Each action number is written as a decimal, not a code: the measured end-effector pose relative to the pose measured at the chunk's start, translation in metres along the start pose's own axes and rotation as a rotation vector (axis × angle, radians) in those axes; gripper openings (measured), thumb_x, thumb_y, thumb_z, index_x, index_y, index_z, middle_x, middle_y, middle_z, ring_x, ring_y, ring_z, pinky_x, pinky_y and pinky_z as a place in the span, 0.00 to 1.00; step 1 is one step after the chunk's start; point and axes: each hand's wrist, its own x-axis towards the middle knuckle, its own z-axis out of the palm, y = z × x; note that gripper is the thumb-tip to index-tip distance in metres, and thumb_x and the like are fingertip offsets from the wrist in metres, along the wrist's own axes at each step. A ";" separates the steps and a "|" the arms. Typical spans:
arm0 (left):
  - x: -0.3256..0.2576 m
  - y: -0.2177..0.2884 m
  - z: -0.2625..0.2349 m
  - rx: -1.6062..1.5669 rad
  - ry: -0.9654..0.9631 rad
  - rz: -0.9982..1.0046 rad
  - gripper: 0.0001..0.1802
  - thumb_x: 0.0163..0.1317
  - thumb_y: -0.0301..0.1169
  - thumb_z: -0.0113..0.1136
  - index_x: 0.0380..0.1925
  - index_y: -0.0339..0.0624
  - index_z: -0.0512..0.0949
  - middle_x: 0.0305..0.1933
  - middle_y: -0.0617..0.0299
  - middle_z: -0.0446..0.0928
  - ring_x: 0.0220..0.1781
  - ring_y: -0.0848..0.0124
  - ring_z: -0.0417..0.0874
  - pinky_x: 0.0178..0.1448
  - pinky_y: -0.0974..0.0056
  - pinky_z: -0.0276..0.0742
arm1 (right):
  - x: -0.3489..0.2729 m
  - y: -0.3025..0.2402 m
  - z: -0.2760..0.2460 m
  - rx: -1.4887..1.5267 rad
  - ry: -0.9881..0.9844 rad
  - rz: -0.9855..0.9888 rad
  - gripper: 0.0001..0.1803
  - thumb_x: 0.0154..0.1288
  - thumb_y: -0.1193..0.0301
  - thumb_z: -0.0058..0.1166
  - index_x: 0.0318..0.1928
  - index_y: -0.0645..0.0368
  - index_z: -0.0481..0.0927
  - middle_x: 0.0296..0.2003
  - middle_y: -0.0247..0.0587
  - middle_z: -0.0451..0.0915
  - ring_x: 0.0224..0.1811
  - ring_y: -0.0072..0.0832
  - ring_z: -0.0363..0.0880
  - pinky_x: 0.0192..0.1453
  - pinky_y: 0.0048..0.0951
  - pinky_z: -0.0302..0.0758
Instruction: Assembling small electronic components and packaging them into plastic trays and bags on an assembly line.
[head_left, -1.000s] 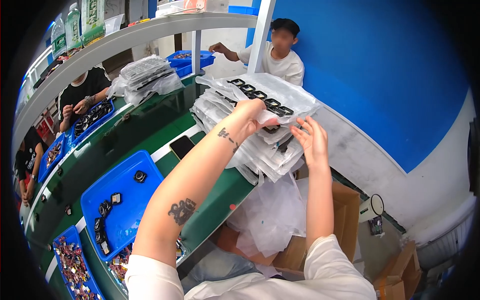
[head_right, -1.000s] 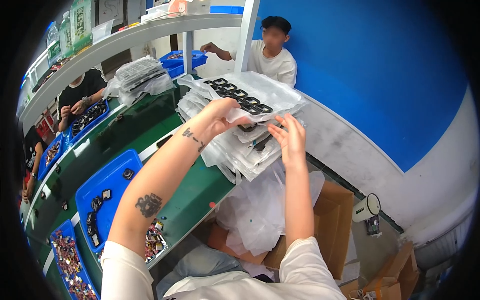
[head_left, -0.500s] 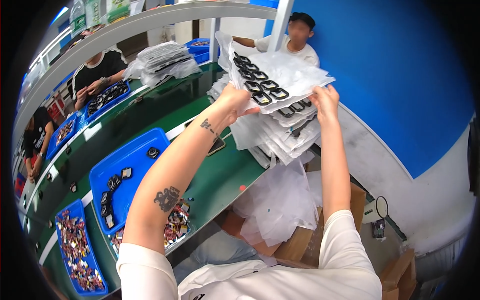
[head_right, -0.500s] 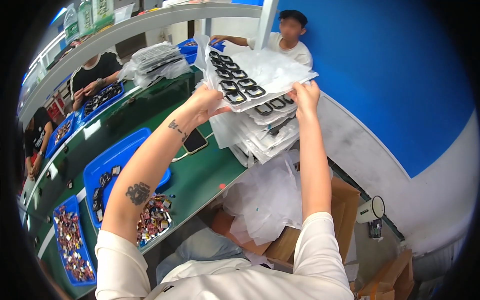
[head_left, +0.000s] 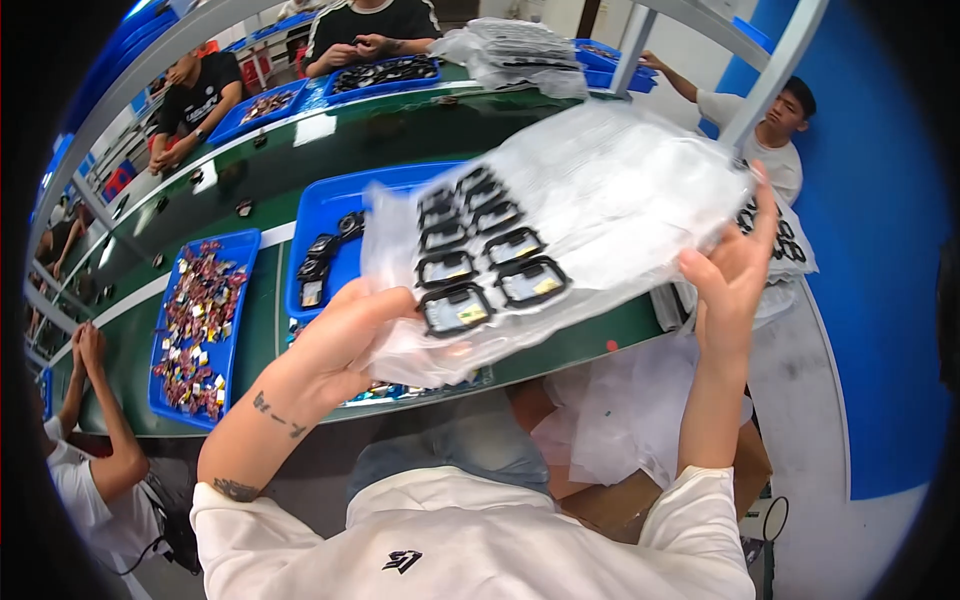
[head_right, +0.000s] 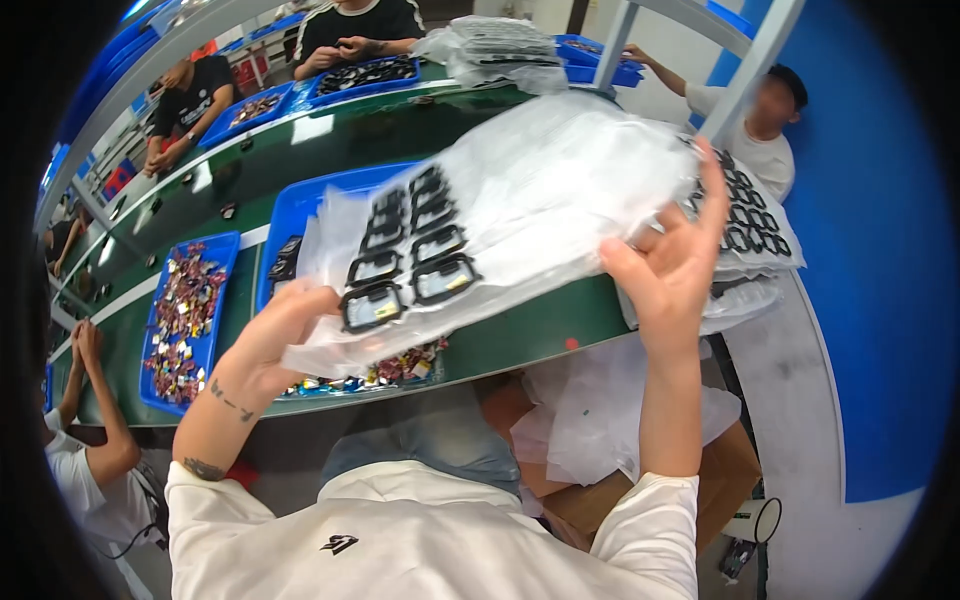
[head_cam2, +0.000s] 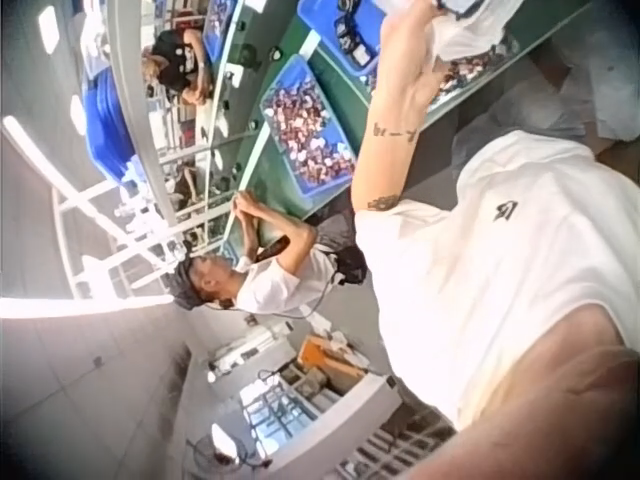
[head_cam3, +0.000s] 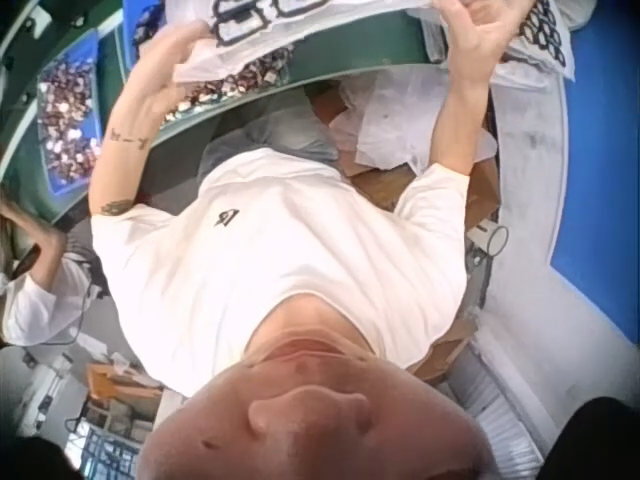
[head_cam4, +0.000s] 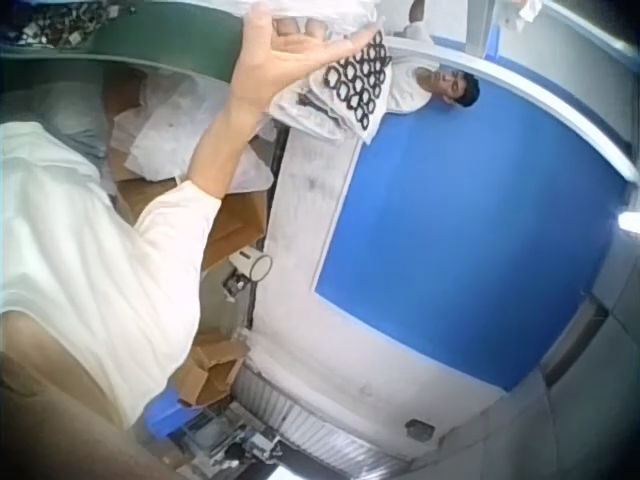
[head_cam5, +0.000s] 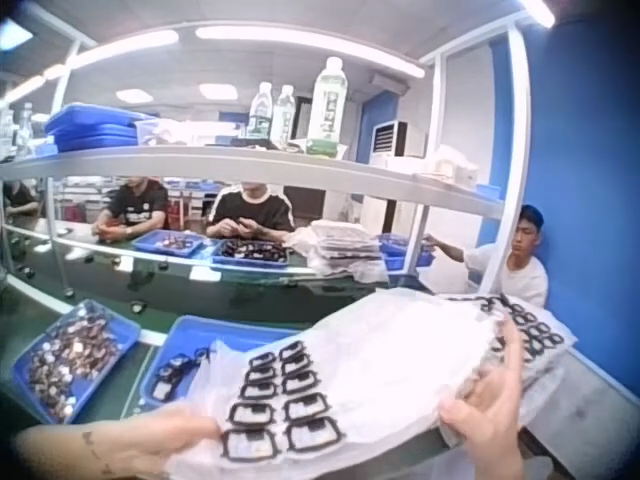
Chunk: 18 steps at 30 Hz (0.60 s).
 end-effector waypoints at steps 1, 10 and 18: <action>-0.004 -0.005 -0.015 -0.052 0.006 -0.010 0.17 0.57 0.23 0.49 0.46 0.27 0.73 0.45 0.49 0.78 0.43 0.62 0.83 0.47 0.59 0.82 | 0.004 0.005 0.009 0.009 -0.086 0.094 0.49 0.50 0.84 0.54 0.70 0.59 0.41 0.51 0.55 0.70 0.49 0.32 0.76 0.48 0.29 0.77; -0.029 -0.011 -0.049 -0.494 -0.169 0.006 0.15 0.65 0.33 0.49 0.46 0.36 0.74 0.43 0.57 0.79 0.36 0.71 0.83 0.38 0.67 0.82 | 0.037 0.007 0.038 -0.141 -0.085 0.239 0.31 0.57 0.73 0.59 0.58 0.71 0.61 0.27 0.44 0.78 0.26 0.24 0.79 0.32 0.20 0.77; -0.028 -0.019 -0.047 -0.750 -0.390 -0.027 0.19 0.69 0.34 0.44 0.56 0.35 0.69 0.51 0.58 0.77 0.41 0.72 0.81 0.41 0.70 0.81 | 0.042 0.011 0.049 -0.268 -0.113 0.206 0.18 0.60 0.70 0.59 0.48 0.64 0.70 0.22 0.40 0.76 0.20 0.21 0.77 0.25 0.17 0.70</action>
